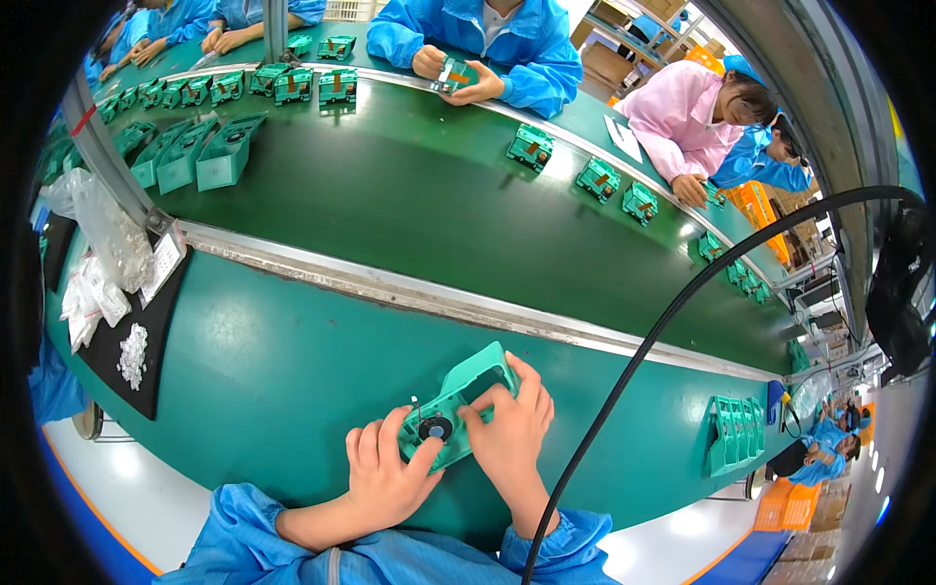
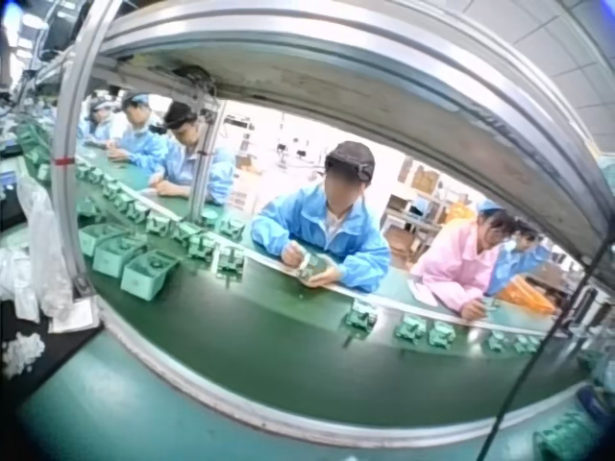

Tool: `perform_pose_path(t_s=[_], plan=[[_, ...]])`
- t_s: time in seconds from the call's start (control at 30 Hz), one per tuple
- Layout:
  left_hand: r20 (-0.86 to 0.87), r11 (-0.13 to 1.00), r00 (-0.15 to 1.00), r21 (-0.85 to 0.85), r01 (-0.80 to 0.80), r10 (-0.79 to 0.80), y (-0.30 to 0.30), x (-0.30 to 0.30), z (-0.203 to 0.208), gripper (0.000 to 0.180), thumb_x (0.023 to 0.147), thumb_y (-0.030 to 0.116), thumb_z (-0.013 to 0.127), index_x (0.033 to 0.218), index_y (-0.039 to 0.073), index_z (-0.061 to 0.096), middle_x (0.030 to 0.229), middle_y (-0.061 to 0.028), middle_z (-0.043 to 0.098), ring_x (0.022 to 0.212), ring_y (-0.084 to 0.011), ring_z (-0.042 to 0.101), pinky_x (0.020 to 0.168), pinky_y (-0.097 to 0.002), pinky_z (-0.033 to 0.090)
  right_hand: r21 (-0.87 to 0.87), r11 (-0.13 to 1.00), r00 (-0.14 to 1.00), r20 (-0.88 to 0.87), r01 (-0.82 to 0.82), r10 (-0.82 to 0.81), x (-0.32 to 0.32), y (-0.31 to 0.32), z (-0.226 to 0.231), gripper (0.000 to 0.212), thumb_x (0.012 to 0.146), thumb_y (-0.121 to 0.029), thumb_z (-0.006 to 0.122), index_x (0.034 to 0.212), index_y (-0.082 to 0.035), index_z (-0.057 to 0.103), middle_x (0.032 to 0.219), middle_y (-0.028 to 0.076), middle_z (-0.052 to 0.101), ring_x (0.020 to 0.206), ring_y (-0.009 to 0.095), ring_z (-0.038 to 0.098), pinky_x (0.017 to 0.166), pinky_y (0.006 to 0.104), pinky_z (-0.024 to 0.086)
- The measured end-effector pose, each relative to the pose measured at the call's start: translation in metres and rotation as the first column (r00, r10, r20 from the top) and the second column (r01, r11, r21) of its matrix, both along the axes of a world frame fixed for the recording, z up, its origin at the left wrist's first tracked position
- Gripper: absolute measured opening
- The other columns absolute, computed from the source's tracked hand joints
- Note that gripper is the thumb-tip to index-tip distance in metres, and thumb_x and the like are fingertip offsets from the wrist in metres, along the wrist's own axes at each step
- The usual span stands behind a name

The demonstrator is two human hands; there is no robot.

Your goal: The person assembles plastic components and circuit boards into green plastic electronic housings by hand.

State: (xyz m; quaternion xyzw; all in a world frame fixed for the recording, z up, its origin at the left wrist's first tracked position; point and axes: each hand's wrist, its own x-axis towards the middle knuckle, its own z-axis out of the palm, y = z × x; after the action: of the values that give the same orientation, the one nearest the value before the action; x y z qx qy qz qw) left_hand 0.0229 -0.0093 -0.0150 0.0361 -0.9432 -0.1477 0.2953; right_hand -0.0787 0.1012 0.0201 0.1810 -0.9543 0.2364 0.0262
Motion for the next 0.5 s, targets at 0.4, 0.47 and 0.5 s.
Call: perform_pose_path(t_s=[0.4, 0.47, 0.5], plan=[[0.082, 0.811, 0.863, 0.395, 0.432, -0.499, -0.026, -0.008, 0.012, 0.066, 0.047, 0.027, 0.079, 0.102, 0.010, 0.046, 0.116, -0.0142, 0.042, 0.096, -0.0320, 0.042, 0.081, -0.0423, 0.033, 0.358, 0.845, 0.868, -0.151, -0.398, 0.473, 0.036, 0.091, 0.029, 0.027, 0.068, -0.040, 0.064, 0.090, -0.024, 0.061, 0.119, -0.013, 0.049, 0.119, 0.029, 0.030, 0.100, 0.0548, 0.011], [0.095, 0.747, 0.791, 0.414, 0.520, -0.604, -0.019, -0.012, 0.019, 0.068, 0.047, 0.028, 0.080, 0.101, 0.008, 0.044, 0.118, -0.0140, 0.041, 0.096, -0.0321, 0.042, 0.081, -0.0424, 0.033, 0.464, 0.811, 0.849, -0.202, -0.356, 0.488, 0.046, 0.108, 0.017, 0.021, 0.065, -0.033, 0.067, 0.082, -0.022, 0.060, 0.112, -0.012, 0.052, 0.117, 0.030, 0.034, 0.099, 0.0561, 0.011], [0.118, 0.718, 0.750, 0.415, 0.558, -0.651, -0.019, -0.014, 0.026, 0.067, 0.051, 0.029, 0.079, 0.104, 0.008, 0.043, 0.122, -0.0164, 0.038, 0.104, -0.0350, 0.039, 0.088, -0.0447, 0.031, 0.475, 0.824, 0.867, -0.217, -0.308, 0.449, 0.048, 0.118, 0.010, 0.021, 0.065, -0.033, 0.067, 0.082, -0.022, 0.060, 0.112, -0.012, 0.052, 0.117, 0.030, 0.034, 0.099, 0.0561, 0.011]])
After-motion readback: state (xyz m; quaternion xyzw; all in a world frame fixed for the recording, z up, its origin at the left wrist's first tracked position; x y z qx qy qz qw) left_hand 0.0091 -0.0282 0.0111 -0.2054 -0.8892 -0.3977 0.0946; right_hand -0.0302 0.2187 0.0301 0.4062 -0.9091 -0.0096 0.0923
